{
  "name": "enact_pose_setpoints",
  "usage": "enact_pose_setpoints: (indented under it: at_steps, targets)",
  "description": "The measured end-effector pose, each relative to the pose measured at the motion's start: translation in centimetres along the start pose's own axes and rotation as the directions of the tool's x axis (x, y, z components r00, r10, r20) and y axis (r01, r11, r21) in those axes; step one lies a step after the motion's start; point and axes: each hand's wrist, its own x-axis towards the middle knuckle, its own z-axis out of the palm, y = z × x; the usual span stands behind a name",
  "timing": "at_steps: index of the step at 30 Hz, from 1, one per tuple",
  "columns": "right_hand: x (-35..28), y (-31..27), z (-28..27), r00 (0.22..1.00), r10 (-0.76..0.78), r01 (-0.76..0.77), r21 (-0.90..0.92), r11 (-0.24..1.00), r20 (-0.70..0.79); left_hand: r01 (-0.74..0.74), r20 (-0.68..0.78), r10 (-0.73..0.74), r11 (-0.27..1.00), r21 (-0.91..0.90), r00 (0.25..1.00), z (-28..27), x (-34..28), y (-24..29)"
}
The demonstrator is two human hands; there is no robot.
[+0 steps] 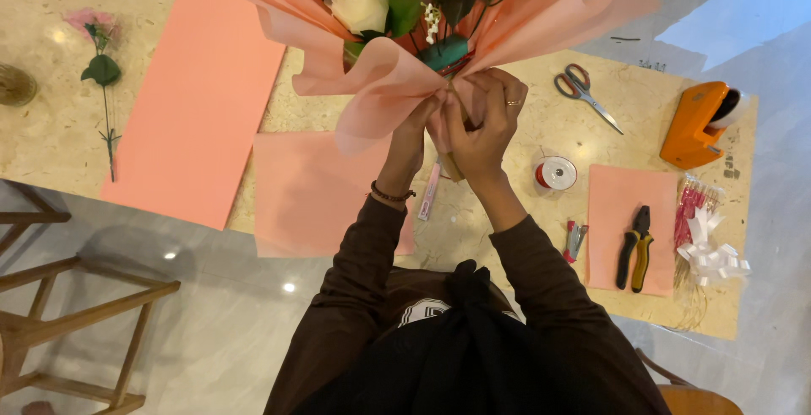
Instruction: The person wraps a floral bouquet using pink paper, secures a decorative bow to a wooden skewer with wire and adhesive tape, and attaches it to the arrangement.
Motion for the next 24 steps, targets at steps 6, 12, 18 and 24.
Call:
enact_pose_setpoints:
  at_steps: [6,12,18,24]
  targets:
    - [-1.2,0.1,0.6,0.996,-0.017,0.011,0.069,0.998,0.087,0.074,-0.001,-0.076,0.971,0.229,0.997,-2.8,2.7,1.5]
    - [-1.3,1.1,-0.3,0.965,0.08,-0.143,0.247,0.958,0.249,0.042,-0.004,-0.042,0.976,0.215,0.999,-3.7,2.8,4.3]
    - [2.8,5.3,-6.1,0.975,0.138,-0.192,0.341,0.92,0.176,0.128,0.054,-0.145,0.96,0.25,0.988,-7.0,3.2,5.1]
    - [5.9,4.9,-9.0,0.957,0.107,-0.114,0.008,0.994,0.269,0.208,0.046,-0.227,0.943,0.259,0.973,-8.4,2.9,4.0]
